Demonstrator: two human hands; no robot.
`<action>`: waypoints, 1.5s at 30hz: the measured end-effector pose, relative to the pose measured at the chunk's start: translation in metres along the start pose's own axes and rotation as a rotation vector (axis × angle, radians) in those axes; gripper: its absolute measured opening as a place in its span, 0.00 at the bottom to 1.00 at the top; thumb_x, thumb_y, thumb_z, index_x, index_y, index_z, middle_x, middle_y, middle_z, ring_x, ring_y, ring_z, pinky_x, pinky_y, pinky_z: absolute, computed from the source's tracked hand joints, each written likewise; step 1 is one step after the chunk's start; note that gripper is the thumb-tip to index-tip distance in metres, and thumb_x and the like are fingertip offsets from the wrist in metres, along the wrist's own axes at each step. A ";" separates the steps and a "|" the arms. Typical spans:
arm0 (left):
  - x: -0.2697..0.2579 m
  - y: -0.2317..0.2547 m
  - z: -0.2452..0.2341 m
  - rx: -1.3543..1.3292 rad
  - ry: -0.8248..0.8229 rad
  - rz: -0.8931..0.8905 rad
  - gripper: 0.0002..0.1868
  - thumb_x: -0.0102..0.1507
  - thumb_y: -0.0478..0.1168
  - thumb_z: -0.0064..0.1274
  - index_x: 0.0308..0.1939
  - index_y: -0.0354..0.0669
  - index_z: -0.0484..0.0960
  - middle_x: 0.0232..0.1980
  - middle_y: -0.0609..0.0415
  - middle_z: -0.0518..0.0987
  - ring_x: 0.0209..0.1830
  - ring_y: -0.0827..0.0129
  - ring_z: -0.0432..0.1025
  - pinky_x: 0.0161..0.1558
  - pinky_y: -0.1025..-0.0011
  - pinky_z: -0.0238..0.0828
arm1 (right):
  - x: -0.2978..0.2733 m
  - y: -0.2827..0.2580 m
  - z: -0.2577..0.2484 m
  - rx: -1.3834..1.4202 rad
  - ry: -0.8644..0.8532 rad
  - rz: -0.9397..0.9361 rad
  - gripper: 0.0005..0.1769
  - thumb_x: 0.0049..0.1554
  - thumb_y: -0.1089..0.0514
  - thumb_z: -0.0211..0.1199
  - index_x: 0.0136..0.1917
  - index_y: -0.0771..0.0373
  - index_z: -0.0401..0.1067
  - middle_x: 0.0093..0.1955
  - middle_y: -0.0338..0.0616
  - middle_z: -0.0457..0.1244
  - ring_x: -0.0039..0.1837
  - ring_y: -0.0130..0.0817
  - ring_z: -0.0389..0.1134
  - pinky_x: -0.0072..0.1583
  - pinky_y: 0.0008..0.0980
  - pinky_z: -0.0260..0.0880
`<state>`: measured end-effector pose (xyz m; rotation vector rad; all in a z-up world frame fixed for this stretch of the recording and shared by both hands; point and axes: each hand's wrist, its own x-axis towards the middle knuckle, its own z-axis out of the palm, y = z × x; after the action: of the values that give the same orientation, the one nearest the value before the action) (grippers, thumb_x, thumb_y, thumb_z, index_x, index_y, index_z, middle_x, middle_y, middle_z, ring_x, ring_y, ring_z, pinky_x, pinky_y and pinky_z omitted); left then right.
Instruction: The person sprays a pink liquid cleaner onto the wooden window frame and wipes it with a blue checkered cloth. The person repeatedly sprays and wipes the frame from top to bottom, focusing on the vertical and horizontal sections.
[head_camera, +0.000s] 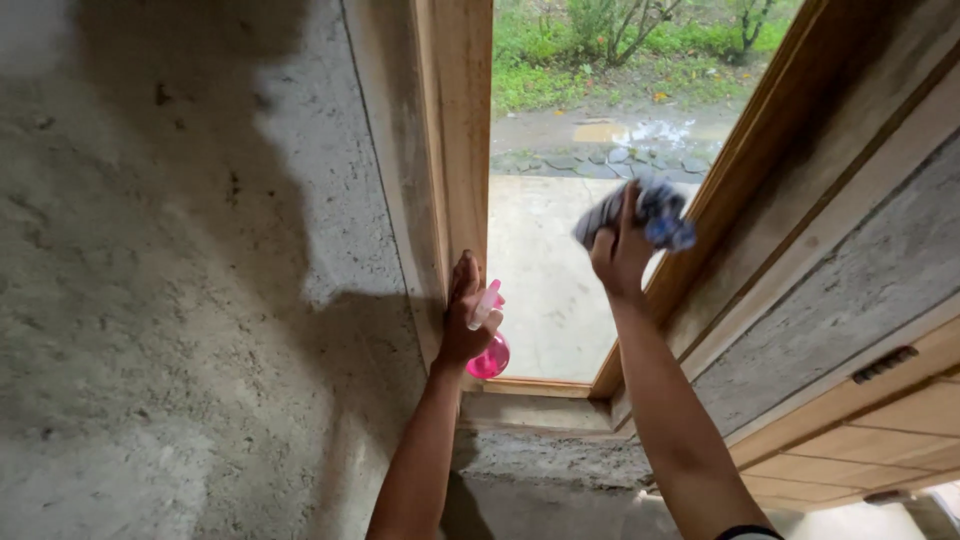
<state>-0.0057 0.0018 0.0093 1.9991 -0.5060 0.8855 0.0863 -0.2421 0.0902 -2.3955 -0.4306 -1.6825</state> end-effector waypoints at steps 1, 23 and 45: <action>-0.001 -0.002 -0.001 0.007 -0.006 0.000 0.15 0.49 0.37 0.51 0.37 0.33 0.85 0.82 0.40 0.48 0.80 0.46 0.46 0.79 0.55 0.39 | 0.026 -0.014 -0.008 0.154 0.070 0.090 0.44 0.49 0.53 0.53 0.80 0.60 0.59 0.41 0.67 0.60 0.47 0.66 0.66 0.48 0.50 0.63; -0.004 -0.014 0.004 -0.017 -0.073 -0.016 0.17 0.51 0.44 0.52 0.38 0.40 0.86 0.83 0.42 0.44 0.83 0.51 0.40 0.80 0.56 0.30 | -0.034 -0.030 0.034 0.364 0.084 0.087 0.39 0.46 0.57 0.58 0.72 0.64 0.69 0.40 0.61 0.69 0.44 0.61 0.72 0.47 0.49 0.70; 0.000 0.003 0.001 -0.088 -0.012 -0.013 0.47 0.48 0.36 0.56 0.73 0.30 0.61 0.83 0.38 0.41 0.82 0.50 0.41 0.79 0.61 0.40 | -0.082 -0.039 -0.013 0.138 -0.189 -0.361 0.10 0.43 0.53 0.61 0.39 0.42 0.81 0.27 0.43 0.63 0.36 0.53 0.69 0.51 0.55 0.71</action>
<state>-0.0073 -0.0004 0.0107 1.9272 -0.5292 0.8298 0.0358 -0.2205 0.0168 -2.4940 -1.0279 -1.4922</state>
